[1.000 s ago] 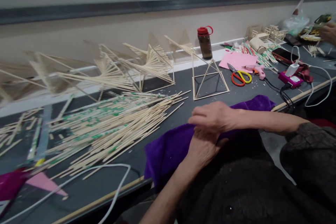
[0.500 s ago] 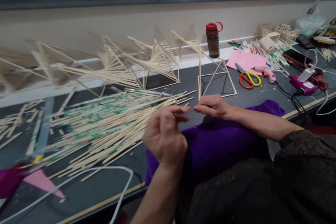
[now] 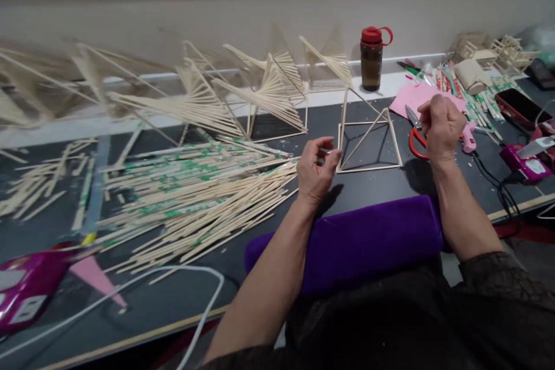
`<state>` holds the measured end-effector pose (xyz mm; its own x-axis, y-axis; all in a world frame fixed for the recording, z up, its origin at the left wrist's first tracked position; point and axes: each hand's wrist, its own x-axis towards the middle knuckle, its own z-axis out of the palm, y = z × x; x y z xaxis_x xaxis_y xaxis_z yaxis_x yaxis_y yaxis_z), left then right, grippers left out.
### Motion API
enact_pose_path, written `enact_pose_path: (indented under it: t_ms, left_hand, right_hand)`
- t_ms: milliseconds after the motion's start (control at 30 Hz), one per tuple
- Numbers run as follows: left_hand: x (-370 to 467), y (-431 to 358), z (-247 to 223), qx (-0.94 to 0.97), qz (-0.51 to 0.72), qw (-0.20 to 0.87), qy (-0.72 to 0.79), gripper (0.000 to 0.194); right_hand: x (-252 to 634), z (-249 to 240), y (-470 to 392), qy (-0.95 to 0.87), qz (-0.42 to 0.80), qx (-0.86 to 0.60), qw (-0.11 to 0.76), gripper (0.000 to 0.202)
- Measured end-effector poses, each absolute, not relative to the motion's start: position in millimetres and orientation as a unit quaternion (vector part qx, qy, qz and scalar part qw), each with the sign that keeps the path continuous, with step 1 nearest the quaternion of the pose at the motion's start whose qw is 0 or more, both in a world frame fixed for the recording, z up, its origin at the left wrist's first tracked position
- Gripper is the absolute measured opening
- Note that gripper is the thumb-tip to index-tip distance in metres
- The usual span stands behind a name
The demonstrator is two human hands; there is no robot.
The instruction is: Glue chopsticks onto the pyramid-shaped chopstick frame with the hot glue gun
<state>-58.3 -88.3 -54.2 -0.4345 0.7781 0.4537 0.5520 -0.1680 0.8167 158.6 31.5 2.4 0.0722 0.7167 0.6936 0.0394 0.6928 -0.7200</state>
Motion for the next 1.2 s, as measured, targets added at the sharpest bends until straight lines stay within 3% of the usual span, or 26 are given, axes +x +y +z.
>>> enact_pose_path:
  t_ms: [300, 500, 767, 1200]
  left_hand:
    - [-54, -104, -54, 0.426, 0.564, 0.206, 0.677, 0.034]
    - [-57, -100, -54, 0.41, 0.56, 0.274, 0.666, 0.036]
    - [-59, -99, -49, 0.528, 0.475, 0.2, 0.675, 0.04]
    - [-64, -95, -55, 0.528, 0.431, 0.168, 0.712, 0.026]
  right_hand:
    - [150, -22, 40, -0.701, 0.265, -0.425, 0.509, 0.045]
    - [153, -27, 46, -0.672, 0.261, -0.44, 0.536, 0.041]
    - [153, -24, 46, -0.653, 0.282, -0.448, 0.541, 0.039]
    - [157, -19, 42, -0.77, 0.186, -0.491, 0.361, 0.019]
